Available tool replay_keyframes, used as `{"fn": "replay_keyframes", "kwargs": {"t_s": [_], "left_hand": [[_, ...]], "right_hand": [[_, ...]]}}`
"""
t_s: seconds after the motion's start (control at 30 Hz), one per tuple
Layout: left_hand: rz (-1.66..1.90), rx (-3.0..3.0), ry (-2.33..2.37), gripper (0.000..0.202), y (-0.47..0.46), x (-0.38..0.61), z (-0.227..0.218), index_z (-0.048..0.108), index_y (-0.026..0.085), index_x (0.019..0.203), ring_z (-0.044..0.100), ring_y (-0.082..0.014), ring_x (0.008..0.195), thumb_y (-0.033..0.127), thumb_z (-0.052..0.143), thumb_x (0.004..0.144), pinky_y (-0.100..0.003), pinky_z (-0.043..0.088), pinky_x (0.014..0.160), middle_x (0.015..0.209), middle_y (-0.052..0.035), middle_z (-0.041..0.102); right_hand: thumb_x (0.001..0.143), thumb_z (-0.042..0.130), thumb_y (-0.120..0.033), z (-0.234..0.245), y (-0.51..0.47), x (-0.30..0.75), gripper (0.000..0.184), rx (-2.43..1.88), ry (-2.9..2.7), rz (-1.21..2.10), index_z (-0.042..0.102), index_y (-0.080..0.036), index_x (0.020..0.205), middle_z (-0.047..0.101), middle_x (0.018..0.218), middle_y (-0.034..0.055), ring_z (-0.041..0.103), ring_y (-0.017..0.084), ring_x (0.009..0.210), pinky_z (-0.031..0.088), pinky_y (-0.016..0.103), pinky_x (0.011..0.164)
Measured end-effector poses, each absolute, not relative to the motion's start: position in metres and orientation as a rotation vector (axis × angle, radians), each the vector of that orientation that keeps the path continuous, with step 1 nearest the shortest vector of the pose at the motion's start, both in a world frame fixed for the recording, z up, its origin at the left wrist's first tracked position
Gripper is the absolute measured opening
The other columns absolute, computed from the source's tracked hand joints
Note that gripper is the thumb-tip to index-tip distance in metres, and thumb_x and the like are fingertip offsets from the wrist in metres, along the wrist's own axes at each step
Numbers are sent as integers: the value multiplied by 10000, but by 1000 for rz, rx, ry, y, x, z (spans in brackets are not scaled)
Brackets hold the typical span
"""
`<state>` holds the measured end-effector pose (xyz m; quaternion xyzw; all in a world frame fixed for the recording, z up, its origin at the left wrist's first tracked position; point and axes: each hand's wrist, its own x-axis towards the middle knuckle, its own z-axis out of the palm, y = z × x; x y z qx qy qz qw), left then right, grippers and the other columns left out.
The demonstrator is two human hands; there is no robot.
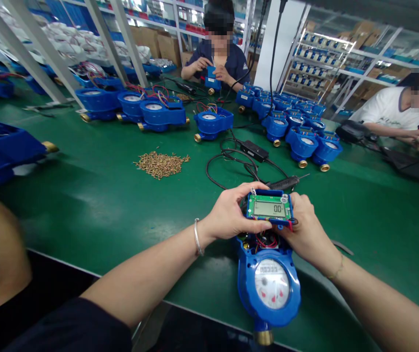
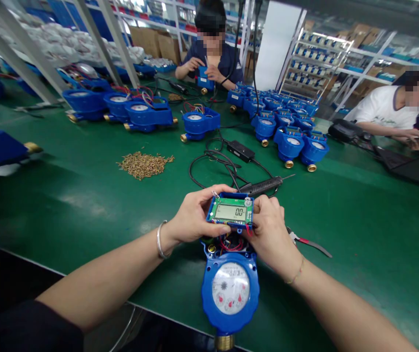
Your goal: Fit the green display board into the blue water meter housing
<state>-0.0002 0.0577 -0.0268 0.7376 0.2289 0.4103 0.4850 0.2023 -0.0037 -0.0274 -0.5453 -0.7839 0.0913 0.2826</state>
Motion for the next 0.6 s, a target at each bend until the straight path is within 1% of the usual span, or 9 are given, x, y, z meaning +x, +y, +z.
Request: {"fn": "replay_keyframes", "kwargs": {"t_s": [0.1, 0.17, 0.27, 0.33, 0.43, 0.6], "left_hand": [[964, 1758, 565, 645, 55, 0, -24, 607, 168, 1155, 651, -219, 958, 398, 856, 606, -360, 510, 922, 1053, -63, 688], [950, 1728, 581, 629, 52, 0, -22, 601, 167, 1151, 655, -210, 929, 376, 853, 614, -351, 516, 905, 1023, -54, 693], [931, 1682, 600, 610, 45, 3, -20, 596, 166, 1143, 662, -204, 898, 366, 847, 624, -336, 529, 863, 986, -44, 702], [922, 1649, 613, 582, 40, 5, -19, 594, 168, 1138, 668, -197, 871, 370, 833, 647, -318, 537, 825, 958, -38, 707], [929, 1604, 649, 576, 36, 7, -20, 587, 159, 1145, 666, -188, 850, 369, 823, 663, -304, 535, 802, 941, -39, 702], [945, 1578, 685, 603, 36, 7, -23, 597, 172, 1137, 655, -180, 836, 370, 848, 625, -301, 529, 805, 933, -26, 691]], "right_hand": [[903, 551, -303, -25, -14, 196, 190, -1498, -2105, 177, 703, -193, 874, 630, 874, 99, 548, 234, 782, 460, 363, 724], [917, 518, -273, -25, -19, 193, 206, -1493, -2106, 131, 689, -184, 844, 652, 844, 88, 571, 211, 730, 448, 316, 670], [927, 476, -266, -26, -23, 193, 276, -1481, -2086, 39, 658, -171, 742, 640, 728, 87, 564, 204, 649, 398, 300, 600], [926, 458, -253, -28, -24, 193, 303, -1473, -2069, 9, 637, -171, 696, 623, 679, 82, 559, 198, 622, 380, 295, 584], [913, 462, -232, -28, -23, 191, 283, -1463, -2034, 29, 634, -172, 697, 623, 669, 67, 565, 183, 607, 388, 278, 578], [898, 482, -192, -24, -25, 184, 228, -1482, -1993, 175, 645, -180, 739, 626, 678, 38, 560, 162, 592, 404, 256, 568]]}}
